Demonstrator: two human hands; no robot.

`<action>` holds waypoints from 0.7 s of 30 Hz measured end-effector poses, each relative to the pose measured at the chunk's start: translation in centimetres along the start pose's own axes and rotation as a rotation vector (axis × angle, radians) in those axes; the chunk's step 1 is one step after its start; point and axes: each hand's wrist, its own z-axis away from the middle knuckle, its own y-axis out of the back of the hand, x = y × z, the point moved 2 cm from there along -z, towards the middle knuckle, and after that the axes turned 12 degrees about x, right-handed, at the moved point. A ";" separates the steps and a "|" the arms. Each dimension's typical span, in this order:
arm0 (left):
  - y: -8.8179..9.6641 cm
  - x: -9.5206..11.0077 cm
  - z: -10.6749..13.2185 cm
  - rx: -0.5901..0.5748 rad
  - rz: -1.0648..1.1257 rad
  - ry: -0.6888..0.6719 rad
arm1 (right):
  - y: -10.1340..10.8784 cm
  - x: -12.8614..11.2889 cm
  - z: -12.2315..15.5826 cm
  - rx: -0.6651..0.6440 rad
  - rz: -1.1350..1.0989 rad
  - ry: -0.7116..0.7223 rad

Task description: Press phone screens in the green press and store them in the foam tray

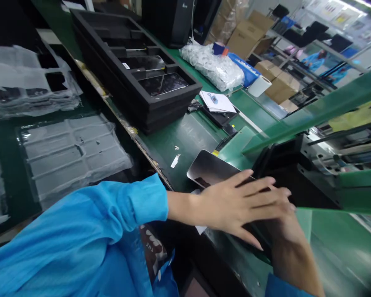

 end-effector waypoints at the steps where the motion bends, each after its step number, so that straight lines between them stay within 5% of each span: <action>1: 0.4 -1.0 0.8 0.001 0.016 0.035 | -0.2 0.0 -0.1 0.017 -0.043 -0.015; 5: 3.3 -6.3 4.0 0.010 0.066 0.294 | -1.1 -0.6 -0.2 -0.035 -0.157 -0.086; 8: 5.2 -8.8 5.9 0.107 0.173 0.668 | -1.3 -0.9 0.0 -0.052 -0.199 -0.078; 12: 5.3 -6.9 6.8 0.341 0.842 1.120 | -1.3 -0.7 0.2 0.025 -0.241 -0.109; 15: 4.1 -4.1 5.8 0.366 1.289 1.324 | -1.1 -0.5 0.2 0.071 -0.234 -0.109; 21: 2.5 -2.0 4.3 0.277 1.551 1.383 | -0.9 -0.3 0.2 0.061 -0.166 -0.111</action>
